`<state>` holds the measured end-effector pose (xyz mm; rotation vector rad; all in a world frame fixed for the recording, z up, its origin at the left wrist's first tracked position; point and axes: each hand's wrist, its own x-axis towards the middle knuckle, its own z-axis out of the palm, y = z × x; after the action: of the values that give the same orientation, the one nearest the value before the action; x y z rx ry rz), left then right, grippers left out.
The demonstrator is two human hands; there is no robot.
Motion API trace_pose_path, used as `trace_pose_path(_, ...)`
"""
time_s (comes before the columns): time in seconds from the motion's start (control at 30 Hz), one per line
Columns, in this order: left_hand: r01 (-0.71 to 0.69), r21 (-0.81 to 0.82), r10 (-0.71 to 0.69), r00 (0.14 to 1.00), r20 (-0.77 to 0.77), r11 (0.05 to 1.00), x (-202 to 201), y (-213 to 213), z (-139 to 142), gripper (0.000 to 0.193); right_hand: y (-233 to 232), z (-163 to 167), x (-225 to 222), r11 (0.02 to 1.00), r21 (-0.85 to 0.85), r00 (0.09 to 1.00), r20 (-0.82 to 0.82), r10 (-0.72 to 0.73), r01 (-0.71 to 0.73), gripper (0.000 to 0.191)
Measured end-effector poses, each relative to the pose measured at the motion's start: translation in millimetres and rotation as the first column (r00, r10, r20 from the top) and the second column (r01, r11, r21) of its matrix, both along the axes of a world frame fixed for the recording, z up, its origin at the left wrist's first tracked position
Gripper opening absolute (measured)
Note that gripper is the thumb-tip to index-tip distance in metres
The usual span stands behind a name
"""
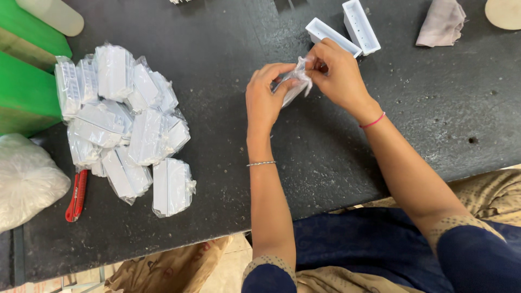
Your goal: The person wipes white plastic parts with a cloth, then places them into clear plastic bags and seals them. The person repeats this process for several parts, stacking the packaged items on the table.
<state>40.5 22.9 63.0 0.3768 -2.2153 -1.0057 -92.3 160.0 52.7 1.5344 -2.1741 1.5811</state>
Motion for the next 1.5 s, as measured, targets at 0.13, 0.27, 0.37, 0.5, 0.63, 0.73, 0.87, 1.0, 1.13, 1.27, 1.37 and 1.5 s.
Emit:
trace_pose_path(0.13,-0.112,-0.026,0.113,0.993,0.036,0.993,-4.6,10.2,3.3,0.013,-1.3,-0.8,-1.5,1.0,0.005,1.0,-0.023,-0.004,0.004,0.019)
trace_pose_path(0.27,-0.209,-0.091,0.208,0.978,-0.024,0.974,-9.7,11.4,-4.0,0.007,0.4,3.1,-3.8,0.998,0.046,0.997,0.07,0.039,-0.042,0.018)
trace_pose_path(0.37,-0.37,-0.111,0.352,0.923,-0.155,0.922,-8.7,-1.3,-13.7,0.007,1.8,7.2,-2.8,0.994,0.042,0.986,0.137,0.096,-0.103,0.019)
trace_pose_path(0.5,-0.497,0.065,0.501,0.847,-0.179,0.865,-5.0,-23.8,-27.7,0.006,-0.1,12.3,3.5,0.983,0.079,0.977,0.144,0.156,-0.168,0.018)
trace_pose_path(0.63,-0.438,0.277,0.496,0.847,-0.192,0.855,-3.3,-34.8,-37.5,0.006,0.1,18.7,8.4,0.968,0.148,0.979,0.058,0.196,-0.202,0.022)
trace_pose_path(0.73,-0.228,0.354,0.329,0.909,-0.257,0.907,-3.0,-35.1,-40.3,0.008,5.6,25.0,4.6,0.925,0.173,0.941,0.07,0.33,-0.337,0.024)
trace_pose_path(0.87,-0.031,0.38,0.174,0.921,-0.349,0.924,-3.8,-31.6,-38.4,0.009,6.2,25.4,7.4,0.954,0.134,0.942,0.24,0.233,-0.27,0.019)
trace_pose_path(1.0,-0.111,0.335,0.205,0.944,-0.259,0.936,-4.7,-24.6,-33.3,0.011,-1.2,20.9,21.1,0.987,0.121,0.983,0.164,0.083,-0.104,0.021)
trace_pose_path(1.13,-0.054,0.329,0.149,0.951,-0.272,0.943,-7.2,-14.4,-25.2,0.014,-5.8,18.4,36.1,0.994,0.107,0.998,0.063,-0.024,0.017,0.024)
trace_pose_path(1.27,0.01,0.254,0.06,0.962,-0.266,0.967,-7.4,-0.8,-14.4,0.015,-6.9,17.2,37.8,0.99,0.121,0.997,-0.02,-0.068,0.07,0.026)
trace_pose_path(1.37,0.104,0.323,-0.035,0.976,-0.215,0.941,-4.8,6.2,-3.7,0.016,-3.6,14.0,34.2,0.993,0.063,0.995,-0.011,-0.096,0.097,0.02)
trace_pose_path(1.5,0.128,0.139,-0.111,0.986,-0.122,0.982,-1.3,12.0,8.7,0.038,-2.6,8.0,31.7,0.995,-0.039,0.988,0.13,-0.088,0.094,0.016)
